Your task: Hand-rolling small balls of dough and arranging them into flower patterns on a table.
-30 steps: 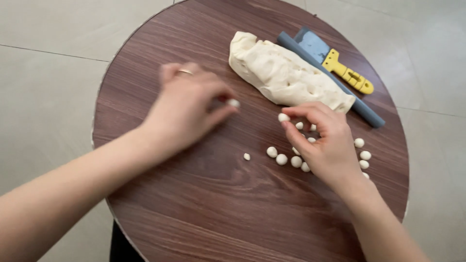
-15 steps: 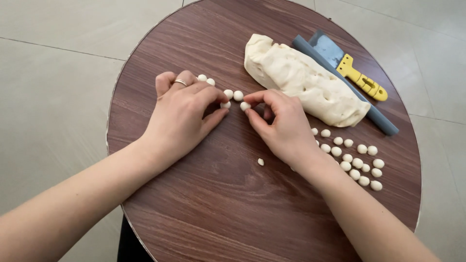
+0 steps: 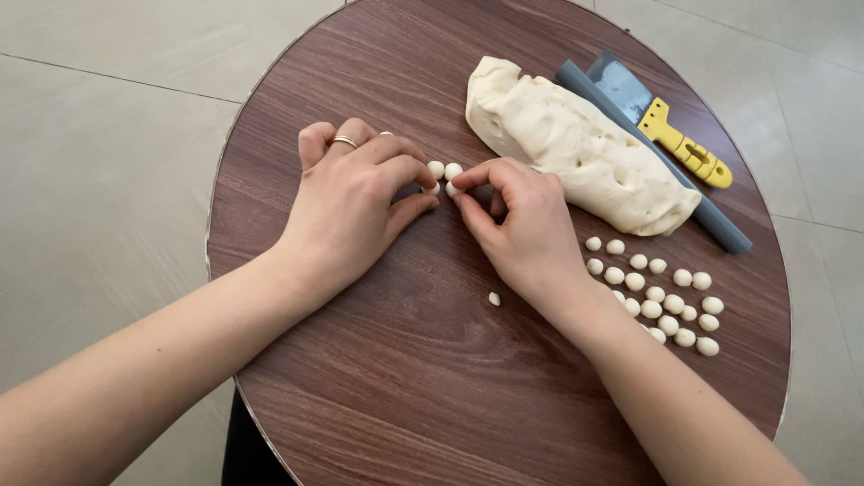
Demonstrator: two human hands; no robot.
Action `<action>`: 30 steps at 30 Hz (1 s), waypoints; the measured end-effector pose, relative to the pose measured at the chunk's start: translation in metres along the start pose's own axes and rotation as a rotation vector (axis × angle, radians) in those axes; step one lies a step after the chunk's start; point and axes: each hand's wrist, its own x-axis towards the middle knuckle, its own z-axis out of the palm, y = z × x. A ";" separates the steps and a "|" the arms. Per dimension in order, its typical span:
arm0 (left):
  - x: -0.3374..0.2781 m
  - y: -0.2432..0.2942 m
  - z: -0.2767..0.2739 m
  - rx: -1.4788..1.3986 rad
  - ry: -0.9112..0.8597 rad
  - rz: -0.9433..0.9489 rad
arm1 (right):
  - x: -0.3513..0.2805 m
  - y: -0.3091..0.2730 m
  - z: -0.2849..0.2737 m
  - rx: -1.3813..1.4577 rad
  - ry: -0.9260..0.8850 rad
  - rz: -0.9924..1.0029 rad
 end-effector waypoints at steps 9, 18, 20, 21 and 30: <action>0.001 0.000 0.002 -0.018 0.001 -0.008 | -0.001 0.007 0.001 0.011 -0.042 0.057; 0.000 0.003 -0.002 0.038 0.018 0.015 | -0.022 -0.003 -0.024 0.030 0.004 0.018; 0.000 0.004 -0.004 0.059 0.025 0.036 | -0.034 -0.002 -0.035 -0.010 -0.003 0.051; 0.000 0.005 -0.004 0.084 0.036 0.050 | -0.041 -0.001 -0.041 -0.047 -0.015 0.077; -0.004 0.015 -0.005 0.031 -0.097 0.461 | -0.109 0.024 -0.104 -0.138 0.118 0.387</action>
